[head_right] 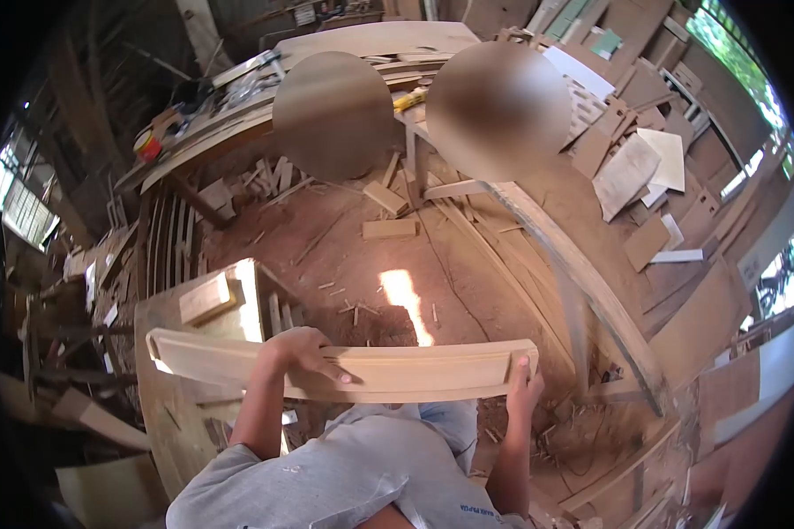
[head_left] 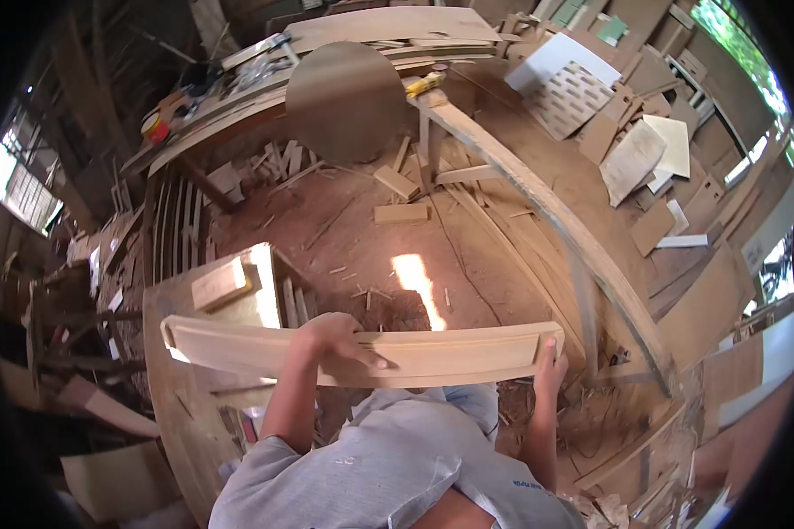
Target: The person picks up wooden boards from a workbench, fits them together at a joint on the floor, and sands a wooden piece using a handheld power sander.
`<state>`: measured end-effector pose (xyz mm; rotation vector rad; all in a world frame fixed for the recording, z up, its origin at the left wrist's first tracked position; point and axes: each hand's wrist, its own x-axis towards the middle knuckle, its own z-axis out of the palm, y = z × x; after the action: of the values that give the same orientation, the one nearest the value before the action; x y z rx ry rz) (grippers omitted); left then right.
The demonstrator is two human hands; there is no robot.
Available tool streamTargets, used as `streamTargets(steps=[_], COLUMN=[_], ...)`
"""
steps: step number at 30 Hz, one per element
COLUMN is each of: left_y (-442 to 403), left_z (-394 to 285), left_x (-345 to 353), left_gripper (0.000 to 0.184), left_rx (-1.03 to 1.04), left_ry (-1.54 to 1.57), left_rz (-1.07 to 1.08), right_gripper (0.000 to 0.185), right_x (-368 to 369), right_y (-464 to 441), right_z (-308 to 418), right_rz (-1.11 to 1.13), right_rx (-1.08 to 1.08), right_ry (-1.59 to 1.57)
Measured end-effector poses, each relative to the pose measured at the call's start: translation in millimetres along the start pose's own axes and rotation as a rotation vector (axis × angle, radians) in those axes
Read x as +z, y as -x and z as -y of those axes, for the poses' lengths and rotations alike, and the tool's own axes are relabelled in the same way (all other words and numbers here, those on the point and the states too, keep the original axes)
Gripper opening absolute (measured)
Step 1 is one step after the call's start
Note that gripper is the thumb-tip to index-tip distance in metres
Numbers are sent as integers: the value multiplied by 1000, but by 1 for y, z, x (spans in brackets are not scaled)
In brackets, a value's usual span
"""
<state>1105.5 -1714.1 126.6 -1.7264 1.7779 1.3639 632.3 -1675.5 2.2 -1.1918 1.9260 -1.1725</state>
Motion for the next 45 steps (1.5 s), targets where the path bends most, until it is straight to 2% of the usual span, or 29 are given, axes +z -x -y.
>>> streamTargets(steps=[1, 3, 4, 5, 8, 10, 11, 14, 15, 18, 19, 22, 25, 28, 31, 34, 35, 38, 40, 42, 44, 45], left_y=[-17, -48, -74, -100, -208, -247, -263, -317, -339, -391, -405, -462, -521, -592, -651, -711, -725, -736, -727, -713, -709, -696], left_z=[-17, -63, -81, -98, -131, -176, -198, -257, -274, -327, -346, -385, -426, -452, -476, -486, -492, -497, -505, -486, -467, -458], left_x=[-15, -55, -63, -72, -70, -103, -114, -142, -146, -168, -176, -195, -212, -213, -224, -218, -215, -223, -225, -211, -199, -192], left_gripper=[97, 97, 98, 99, 103, 106, 105, 103, 103, 102, 102, 103, 108, 108, 110, 109, 106, 99, 96, 74, 60, 53], left_rx=[23, 232, 271, 310, 216, 174, 172, 188, 201, 282, 317, 395, 329, 422, 455, 479, 478, 472, 526, 747, 903, 891], left_ry=[-33, 25, -16, -57, -297, -367, -337, -282, -295, -380, -407, -422, -441, -513, -512, -417, -425, -470, -526, -408, -375, -283], left_rz=[39, -28, -34, -41, 62, 124, 138, 151, 160, 213, 222, 275, 338, 324, 426, 598, 584, 461, 297, -57, -357, -459], right_gripper=[55, 53, 54, 58, 63, 66, 68, 71, 71, 70, 69, 70, 70, 71, 69, 65, 64, 76, 77, 78, 75, 73], right_x=[-6, -14, -24, -24, -32, -41, -46, -58, -69, -91, -92, -96, -90, -81, -74, -72, -74, -83, -85, -95, -99, -104], right_y=[-5, -24, -41, -55, -98, -131, -144, -190, -202, -234, -244, -263, -280, -300, -326, -354, -366, -401, -443, -472, -491, -499], right_z=[-5, -16, -45, -50, -93, -92, -89, -104, -115, -146, -153, -150, -135, -115, -104, -106, -109, -145, -102, -102, -154, -175], right_rz=[-44, -136, -85, -161, -313, -353, -373, -470, -528, -486, -511, -607, -588, -576, -581, -562, -552, -518, -424, -315, -301, -290], right_rx=[-37, 47, 127, 86, 98, 170, 216, 131, 315, 277, 202, 308, 321, 468, 567, 615, 559, 589, 712, 796, 694, 639], right_ry=[-24, -66, -137, -184, -189, -189, -184, -356, -169, -115, -281, -41, 62, 86, 142, 385, 379, 454, 613, 775, 923, 999])
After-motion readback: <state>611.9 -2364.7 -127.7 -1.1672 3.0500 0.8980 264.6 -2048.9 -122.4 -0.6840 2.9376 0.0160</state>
